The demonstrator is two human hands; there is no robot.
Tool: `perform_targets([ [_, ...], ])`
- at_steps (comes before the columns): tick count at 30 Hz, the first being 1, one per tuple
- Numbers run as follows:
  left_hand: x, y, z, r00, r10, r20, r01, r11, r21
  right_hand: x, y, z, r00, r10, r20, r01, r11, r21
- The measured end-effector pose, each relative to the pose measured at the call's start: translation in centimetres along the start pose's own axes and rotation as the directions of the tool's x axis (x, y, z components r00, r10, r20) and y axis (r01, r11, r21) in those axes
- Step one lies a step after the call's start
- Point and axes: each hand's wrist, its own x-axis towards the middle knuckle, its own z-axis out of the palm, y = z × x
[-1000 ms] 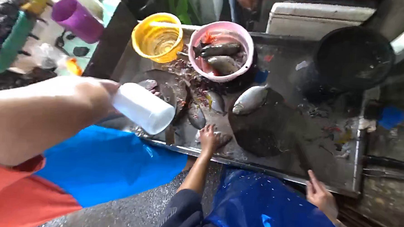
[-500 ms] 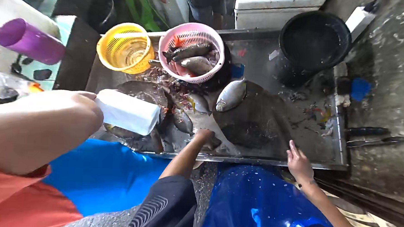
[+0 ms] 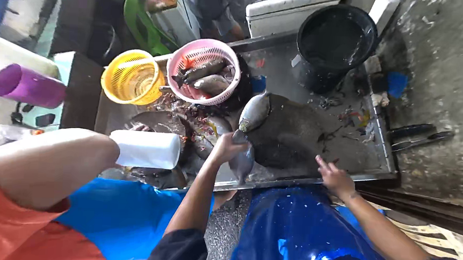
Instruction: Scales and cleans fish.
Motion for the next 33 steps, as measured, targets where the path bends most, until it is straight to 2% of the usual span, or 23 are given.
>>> perform_targets([
  [2, 2.8, 4.1, 2.0, 1.000, 0.005, 0.018, -0.009, 0.975, 0.220, 1.3, 0.5, -2.7, 0.983, 0.124, -0.134, -0.070, 0.934, 0.349],
  [4, 5.5, 6.3, 6.2, 0.996, 0.060, 0.060, -0.079, 0.904, 0.420, 1.4, 0.6, -4.7, 0.959, 0.219, -0.182, -0.052, 0.762, 0.646],
  [5, 6.5, 6.6, 8.5, 0.991, 0.091, 0.101, -0.130, 0.856, 0.501, 1.1, 0.3, -5.4, 0.951, 0.256, -0.172, -0.043, 0.661, 0.749],
  [7, 6.9, 6.5, 12.1, 0.970, 0.155, 0.186, -0.237, 0.771, 0.592, 0.9, -0.6, -7.2, 0.959, 0.276, -0.060, -0.073, 0.448, 0.891],
  [8, 6.7, 6.2, 13.0, 0.960, 0.185, 0.209, -0.276, 0.744, 0.608, 1.5, -0.9, -7.8, 0.956, 0.294, -0.006, -0.114, 0.389, 0.914],
  [9, 6.2, 5.5, 13.5, 0.950, 0.214, 0.226, -0.309, 0.731, 0.608, 2.3, -1.3, -8.0, 0.943, 0.331, 0.034, -0.172, 0.397, 0.901],
  [11, 4.8, 3.4, 14.3, 0.938, 0.271, 0.216, -0.346, 0.736, 0.582, 3.4, -1.5, -6.9, 0.924, 0.380, 0.038, -0.255, 0.539, 0.803],
  [14, 3.9, 1.5, 14.6, 0.936, 0.322, 0.140, -0.344, 0.762, 0.548, 3.9, -1.6, -5.0, 0.951, 0.308, -0.009, -0.225, 0.715, 0.662],
  [18, 3.8, 0.7, 15.7, 0.928, 0.367, 0.064, -0.341, 0.767, 0.543, 3.4, -3.0, -5.4, 0.985, 0.172, 0.032, -0.167, 0.867, 0.470],
  [24, 3.8, -0.3, 16.5, 0.898, 0.439, 0.028, -0.376, 0.734, 0.566, 4.0, -3.8, -6.6, 0.993, 0.039, 0.115, -0.079, 0.927, 0.367],
  [33, 3.8, -1.0, 16.9, 0.865, 0.500, 0.050, -0.431, 0.687, 0.585, 4.6, -3.6, -8.3, 0.962, -0.014, 0.274, -0.037, 0.983, 0.181],
])
